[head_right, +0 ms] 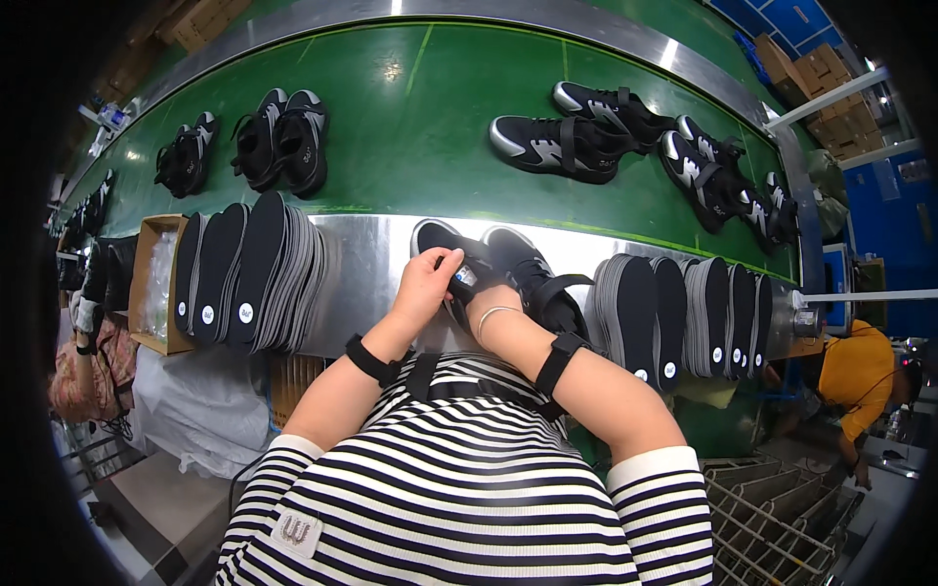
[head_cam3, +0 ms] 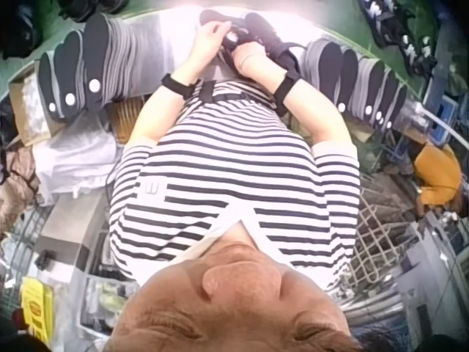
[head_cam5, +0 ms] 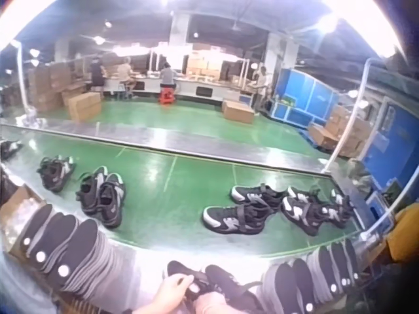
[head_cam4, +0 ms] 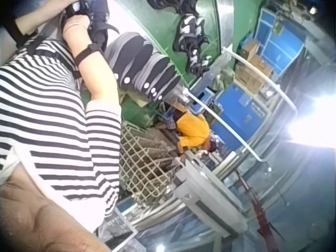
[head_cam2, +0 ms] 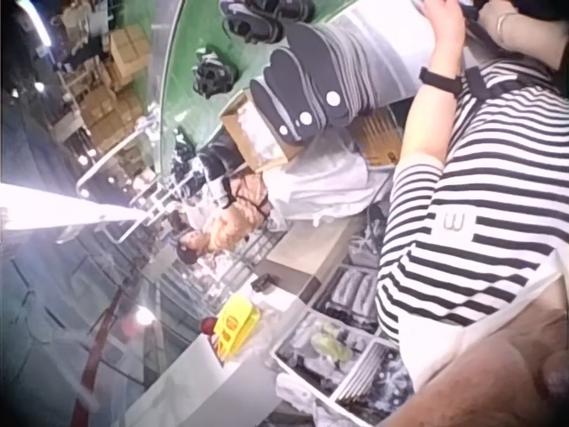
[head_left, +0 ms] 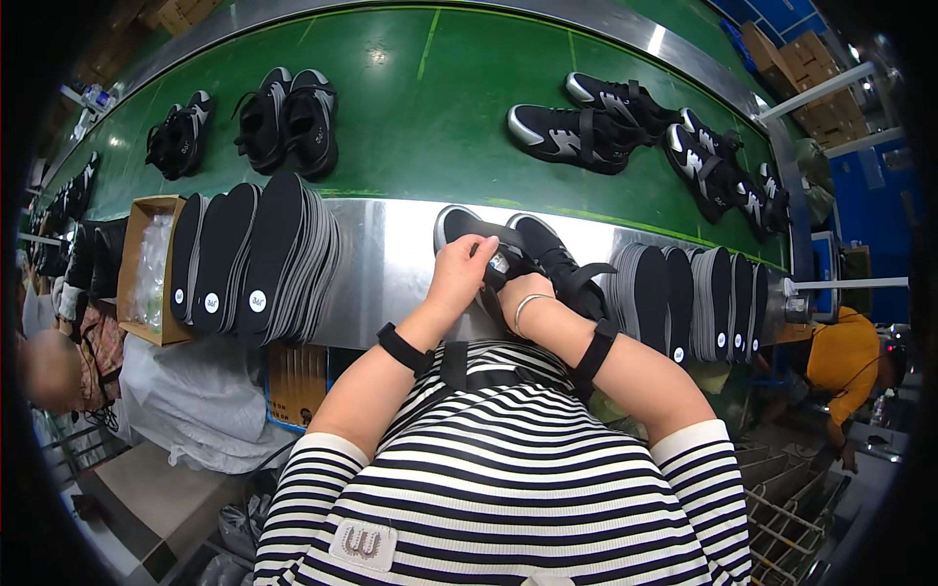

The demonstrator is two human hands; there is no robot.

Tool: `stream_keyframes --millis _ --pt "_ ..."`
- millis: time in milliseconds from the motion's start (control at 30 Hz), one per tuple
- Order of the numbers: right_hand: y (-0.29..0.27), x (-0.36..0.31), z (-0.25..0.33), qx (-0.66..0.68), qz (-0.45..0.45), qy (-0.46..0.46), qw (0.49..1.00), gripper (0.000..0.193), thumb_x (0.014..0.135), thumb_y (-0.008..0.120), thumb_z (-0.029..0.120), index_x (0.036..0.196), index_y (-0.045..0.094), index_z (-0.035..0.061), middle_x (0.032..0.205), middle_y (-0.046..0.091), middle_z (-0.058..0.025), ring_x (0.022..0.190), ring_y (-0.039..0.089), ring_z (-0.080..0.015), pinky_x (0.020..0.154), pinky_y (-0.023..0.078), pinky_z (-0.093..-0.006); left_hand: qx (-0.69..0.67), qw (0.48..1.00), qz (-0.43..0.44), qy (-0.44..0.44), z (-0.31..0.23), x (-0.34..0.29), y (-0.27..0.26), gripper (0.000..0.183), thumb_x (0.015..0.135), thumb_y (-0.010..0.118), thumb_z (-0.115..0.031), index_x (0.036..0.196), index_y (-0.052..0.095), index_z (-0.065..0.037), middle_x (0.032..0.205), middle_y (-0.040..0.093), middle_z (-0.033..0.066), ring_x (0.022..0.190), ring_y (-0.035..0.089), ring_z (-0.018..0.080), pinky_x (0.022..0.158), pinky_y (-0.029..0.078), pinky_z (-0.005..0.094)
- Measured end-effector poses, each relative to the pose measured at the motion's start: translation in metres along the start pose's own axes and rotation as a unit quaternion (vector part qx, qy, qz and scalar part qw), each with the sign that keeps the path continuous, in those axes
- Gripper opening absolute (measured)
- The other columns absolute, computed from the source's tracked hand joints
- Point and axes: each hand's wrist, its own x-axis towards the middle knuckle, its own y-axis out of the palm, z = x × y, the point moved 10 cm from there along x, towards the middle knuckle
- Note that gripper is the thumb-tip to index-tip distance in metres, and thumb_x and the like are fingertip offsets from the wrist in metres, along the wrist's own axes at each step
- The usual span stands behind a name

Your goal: The person inserts insoles into black sneakers on a factory assembly line. They pick up shoes from a conveyor belt, place a stack of insoles nearby, and insert one insole into each shoe before moving the pair to the next station.

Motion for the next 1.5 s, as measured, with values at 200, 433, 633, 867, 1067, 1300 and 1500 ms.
stream_keyframes --millis 200,433,633,867,1067,1300,1500 --pt "0.007 -0.042 0.001 0.062 0.044 -0.039 0.996 0.027 0.074 0.048 0.018 0.093 0.061 0.0045 0.096 0.060 -0.0130 0.091 0.057 -0.0261 0.081 0.038 -0.0433 0.003 1.000 0.013 0.001 0.004 -0.003 0.001 0.030 0.081 0.054 -0.028 0.083 0.058 0.001 0.064 0.055 0.0031 0.052 0.049 0.0080 0.044 0.041 0.0207" --pt "0.043 -0.036 -0.001 0.110 0.096 -0.032 0.989 0.032 0.076 0.043 0.018 0.102 0.056 0.0050 0.103 0.057 -0.0132 0.097 0.054 -0.0267 0.087 0.027 -0.0501 0.036 0.999 0.014 0.022 0.001 -0.004 0.007 0.029 0.081 0.053 -0.028 0.083 0.058 0.000 0.064 0.055 0.0024 0.053 0.049 0.0075 0.045 0.041 0.0211" --pt "0.029 -0.018 -0.040 0.677 -0.148 -0.092 0.715 0.032 0.081 0.049 0.024 0.104 0.054 0.0021 0.097 0.058 -0.0110 0.089 0.055 -0.0167 0.079 0.040 -0.0327 -0.002 0.999 0.048 0.020 0.001 -0.005 0.011 0.026 0.082 0.053 -0.027 0.082 0.059 -0.002 0.065 0.055 -0.0001 0.052 0.047 0.0058 0.046 0.039 0.0195" --pt "0.044 -0.004 -0.058 0.808 -0.211 0.044 0.548 0.020 0.075 0.060 0.019 0.079 0.059 -0.0005 0.066 0.059 -0.0073 0.055 0.053 -0.0119 0.050 0.041 -0.0229 0.004 0.998 0.055 0.009 -0.004 -0.011 0.012 0.025 0.082 0.053 -0.026 0.080 0.059 -0.002 0.064 0.054 -0.0010 0.053 0.046 0.0051 0.045 0.038 0.0194" --pt "0.037 -0.017 -0.053 0.866 -0.176 -0.003 0.469 0.017 0.073 0.060 0.017 0.079 0.059 0.0011 0.064 0.056 -0.0037 0.058 0.051 -0.0115 0.051 0.040 -0.0231 -0.018 0.998 0.055 0.029 -0.010 -0.005 0.014 0.030 0.081 0.052 -0.027 0.080 0.059 0.002 0.061 0.056 0.0064 0.050 0.049 0.0102 0.047 0.039 0.0249" --pt "-0.007 -0.068 -0.056 0.886 -0.212 -0.196 0.362 0.012 0.077 0.057 0.011 0.080 0.058 -0.0001 0.067 0.054 -0.0017 0.063 0.049 -0.0097 0.064 0.038 -0.0214 0.086 0.994 0.020 0.068 -0.028 0.009 -0.014 0.022 0.080 0.055 -0.022 0.076 0.058 -0.001 0.061 0.053 0.0018 0.053 0.047 0.0097 0.049 0.038 0.0233" --pt "-0.017 -0.108 -0.076 0.678 -0.369 -0.086 0.630 0.012 0.078 0.056 0.011 0.076 0.057 -0.0004 0.066 0.052 0.0018 0.059 0.046 -0.0068 0.056 0.037 -0.0190 0.189 0.934 -0.052 0.297 -0.117 -0.063 -0.018 0.025 0.074 0.061 -0.020 0.089 0.053 -0.002 0.078 0.056 0.0121 0.074 0.053 0.0279 0.065 0.043 0.0344"
